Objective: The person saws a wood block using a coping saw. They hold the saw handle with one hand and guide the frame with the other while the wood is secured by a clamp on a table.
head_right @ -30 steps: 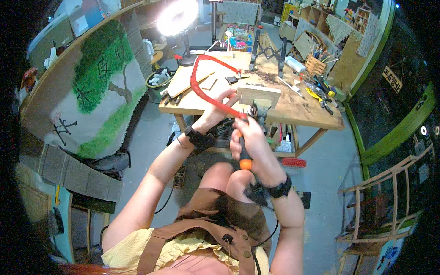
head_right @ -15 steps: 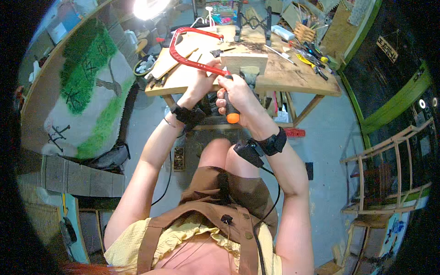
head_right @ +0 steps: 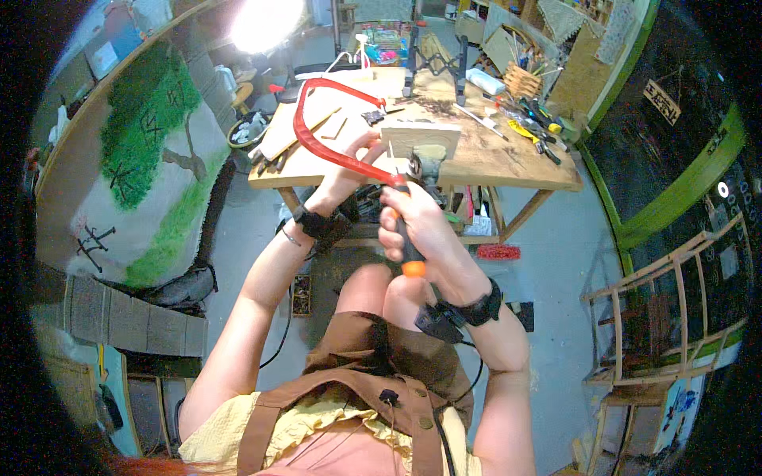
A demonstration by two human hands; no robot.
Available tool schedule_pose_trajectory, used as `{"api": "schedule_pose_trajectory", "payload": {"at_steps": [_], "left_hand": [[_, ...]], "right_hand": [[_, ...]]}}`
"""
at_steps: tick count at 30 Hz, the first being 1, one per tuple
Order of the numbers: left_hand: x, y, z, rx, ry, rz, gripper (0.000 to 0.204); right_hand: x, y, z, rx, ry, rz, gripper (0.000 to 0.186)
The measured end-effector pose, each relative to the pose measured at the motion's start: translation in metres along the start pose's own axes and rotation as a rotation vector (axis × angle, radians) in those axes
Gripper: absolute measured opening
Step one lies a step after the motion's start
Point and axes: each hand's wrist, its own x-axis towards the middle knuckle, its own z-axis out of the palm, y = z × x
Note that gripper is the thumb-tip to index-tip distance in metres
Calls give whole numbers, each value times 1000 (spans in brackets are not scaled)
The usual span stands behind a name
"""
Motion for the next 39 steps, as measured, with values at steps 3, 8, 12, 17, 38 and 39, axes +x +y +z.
{"api": "schedule_pose_trajectory", "payload": {"at_steps": [3, 8, 12, 17, 38, 39], "left_hand": [[3, 17, 4, 14, -39, -49, 27], [1, 18, -2, 90, -47, -180, 29], [-2, -11, 0, -164, 8, -34, 25], [2, -5, 1, 110, 6, 58, 27], [14, 20, -10, 174, -53, 285, 17], [13, 12, -10, 213, -42, 297, 19]], "right_hand": [[1, -4, 1, 116, -11, 12, 12], [43, -9, -7, 217, -48, 12, 10], [0, -4, 9, 120, -3, -13, 16], [20, -2, 5, 157, 11, -27, 16], [13, -6, 0, 354, -107, 87, 18], [22, -8, 0, 327, -82, 84, 19]]}}
